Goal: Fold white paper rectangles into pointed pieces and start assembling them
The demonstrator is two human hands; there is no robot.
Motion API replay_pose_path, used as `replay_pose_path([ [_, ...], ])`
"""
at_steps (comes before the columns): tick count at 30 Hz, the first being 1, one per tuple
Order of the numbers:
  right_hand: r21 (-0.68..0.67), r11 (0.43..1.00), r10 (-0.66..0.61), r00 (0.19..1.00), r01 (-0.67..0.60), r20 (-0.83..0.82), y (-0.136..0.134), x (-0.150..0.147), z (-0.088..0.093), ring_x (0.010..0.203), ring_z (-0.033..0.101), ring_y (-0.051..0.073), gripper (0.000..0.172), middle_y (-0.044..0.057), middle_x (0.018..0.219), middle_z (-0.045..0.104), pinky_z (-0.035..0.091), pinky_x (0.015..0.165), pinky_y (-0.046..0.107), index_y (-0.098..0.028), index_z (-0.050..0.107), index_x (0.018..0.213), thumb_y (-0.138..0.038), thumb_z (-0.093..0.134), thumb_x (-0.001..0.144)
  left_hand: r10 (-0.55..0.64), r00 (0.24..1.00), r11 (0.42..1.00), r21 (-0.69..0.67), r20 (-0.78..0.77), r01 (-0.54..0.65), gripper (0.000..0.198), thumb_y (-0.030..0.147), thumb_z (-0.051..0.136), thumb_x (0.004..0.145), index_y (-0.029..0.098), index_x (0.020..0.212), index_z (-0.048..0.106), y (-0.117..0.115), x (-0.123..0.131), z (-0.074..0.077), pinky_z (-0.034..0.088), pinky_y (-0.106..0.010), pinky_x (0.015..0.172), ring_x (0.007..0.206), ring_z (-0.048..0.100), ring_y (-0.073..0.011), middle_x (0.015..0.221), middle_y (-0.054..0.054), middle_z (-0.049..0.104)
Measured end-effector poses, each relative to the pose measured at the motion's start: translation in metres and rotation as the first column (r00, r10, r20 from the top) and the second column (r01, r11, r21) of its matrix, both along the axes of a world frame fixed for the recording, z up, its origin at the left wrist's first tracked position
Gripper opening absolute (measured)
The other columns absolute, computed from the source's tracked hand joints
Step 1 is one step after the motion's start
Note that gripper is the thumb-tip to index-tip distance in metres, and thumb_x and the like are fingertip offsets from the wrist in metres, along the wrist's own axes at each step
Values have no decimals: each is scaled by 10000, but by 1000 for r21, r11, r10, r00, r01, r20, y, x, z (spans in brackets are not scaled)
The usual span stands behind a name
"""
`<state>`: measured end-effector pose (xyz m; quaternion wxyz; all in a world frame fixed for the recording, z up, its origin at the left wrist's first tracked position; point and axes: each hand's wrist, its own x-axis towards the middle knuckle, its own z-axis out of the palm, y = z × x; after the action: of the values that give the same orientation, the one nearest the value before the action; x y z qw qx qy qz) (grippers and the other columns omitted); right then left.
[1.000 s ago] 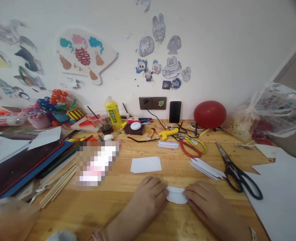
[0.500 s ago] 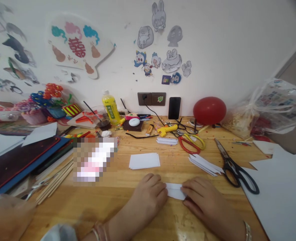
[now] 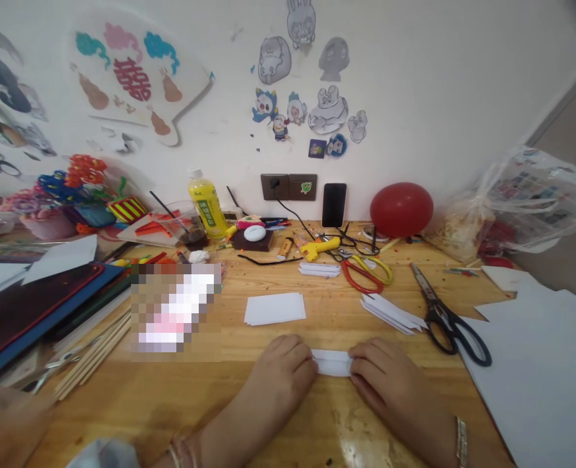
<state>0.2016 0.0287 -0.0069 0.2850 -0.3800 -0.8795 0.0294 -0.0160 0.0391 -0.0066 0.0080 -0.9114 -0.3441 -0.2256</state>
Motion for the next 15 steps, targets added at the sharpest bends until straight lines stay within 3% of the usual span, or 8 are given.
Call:
replay_pose_path([
  [5,-31,999,-11,999,10,-30,-1,-1,-2,771,545,220,183,69,804,616,468,681,369,-168,576,793,-103,429,882,36,999,999,-24,26,-36,224,124,473,890,147,686,561,0,1,0,429,-293,613,682,493,-179,703,-43,579],
  [12,-260,961,-122,989,98,-79,-3,-2,2,858,536,222,161,75,916,574,473,735,365,-184,566,725,-64,489,800,62,998,995,-79,23,-60,230,105,474,875,153,663,550,-6,3,4,437,-281,594,661,488,-170,697,-36,557],
  [15,-300,945,-167,982,134,-89,-3,-3,2,880,538,221,147,70,944,570,474,753,359,-193,568,713,-79,513,788,77,997,993,-92,23,-75,246,108,456,881,155,659,549,-8,3,4,438,-291,603,671,485,-175,697,-39,553],
])
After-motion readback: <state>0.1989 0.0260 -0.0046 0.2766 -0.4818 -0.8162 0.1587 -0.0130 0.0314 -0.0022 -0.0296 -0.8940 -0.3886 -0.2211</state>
